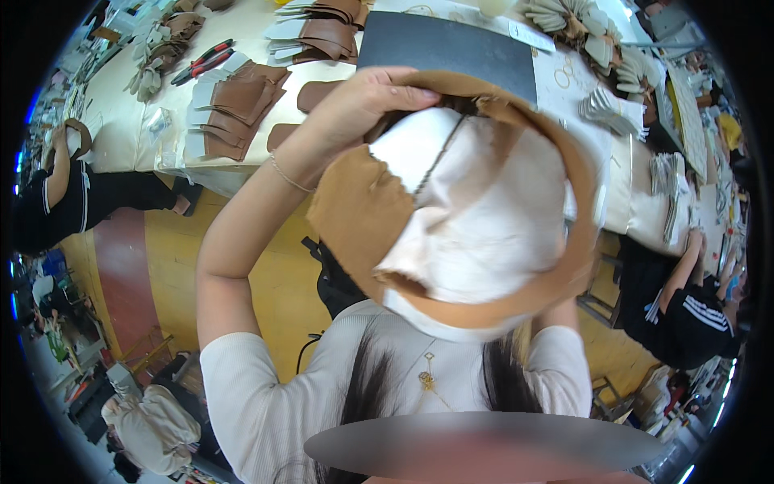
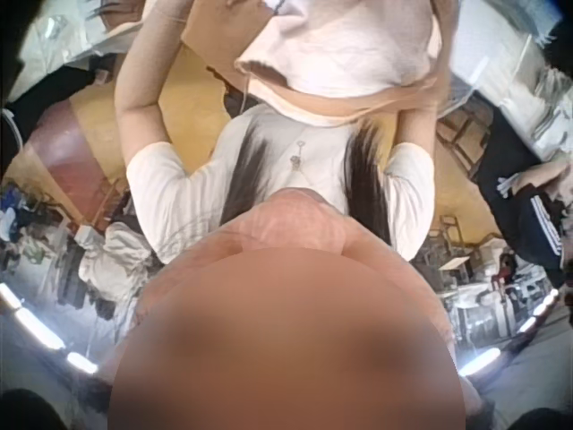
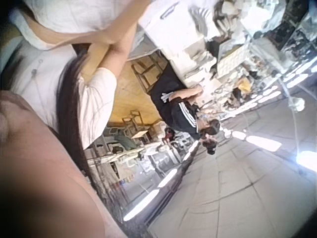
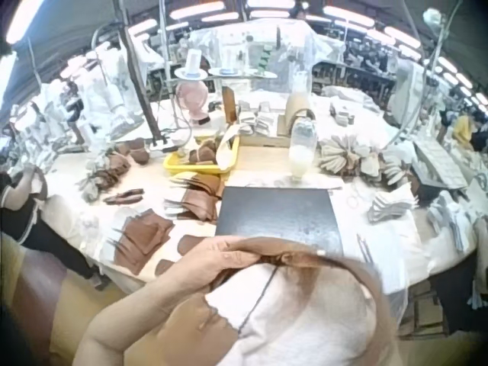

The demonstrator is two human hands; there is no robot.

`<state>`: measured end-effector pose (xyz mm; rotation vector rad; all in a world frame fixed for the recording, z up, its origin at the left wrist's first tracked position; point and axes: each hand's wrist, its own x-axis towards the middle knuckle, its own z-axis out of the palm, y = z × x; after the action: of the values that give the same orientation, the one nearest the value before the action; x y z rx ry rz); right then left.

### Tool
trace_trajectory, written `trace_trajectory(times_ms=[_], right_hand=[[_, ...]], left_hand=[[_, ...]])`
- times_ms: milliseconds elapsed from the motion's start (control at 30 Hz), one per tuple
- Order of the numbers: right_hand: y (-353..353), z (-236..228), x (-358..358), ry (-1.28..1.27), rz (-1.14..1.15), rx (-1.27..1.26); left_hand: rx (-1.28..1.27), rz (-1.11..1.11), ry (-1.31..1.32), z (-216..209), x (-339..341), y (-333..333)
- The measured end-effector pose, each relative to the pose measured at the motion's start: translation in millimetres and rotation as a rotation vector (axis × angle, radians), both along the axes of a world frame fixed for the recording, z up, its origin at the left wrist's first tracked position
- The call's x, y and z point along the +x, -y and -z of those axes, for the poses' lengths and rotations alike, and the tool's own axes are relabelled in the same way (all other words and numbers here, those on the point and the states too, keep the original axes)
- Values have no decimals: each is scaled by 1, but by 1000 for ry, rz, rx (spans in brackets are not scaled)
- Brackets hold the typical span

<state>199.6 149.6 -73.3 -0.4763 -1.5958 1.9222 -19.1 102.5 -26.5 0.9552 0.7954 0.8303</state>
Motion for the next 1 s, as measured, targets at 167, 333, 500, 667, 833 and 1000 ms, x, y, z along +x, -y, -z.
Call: trace_trajectory(times_ms=[167,333,500,667,833,1000], right_hand=[[68,-29,39,230,215,132],[94,-76,55,334,243,235],[103,-89,65,374,242,268],[106,-92,77,397,239,275],[108,-96,83,415,232,279],[102,-94,85,438,214,262]], left_hand=[[-340,-20,277,13,14,18],[-317,-50,284,19,26,43],[-301,-102,238,22,34,56],[-299,-92,140,33,33,59],[-446,-175,147,48,39,65],[-653,-207,329,65,52,82]])
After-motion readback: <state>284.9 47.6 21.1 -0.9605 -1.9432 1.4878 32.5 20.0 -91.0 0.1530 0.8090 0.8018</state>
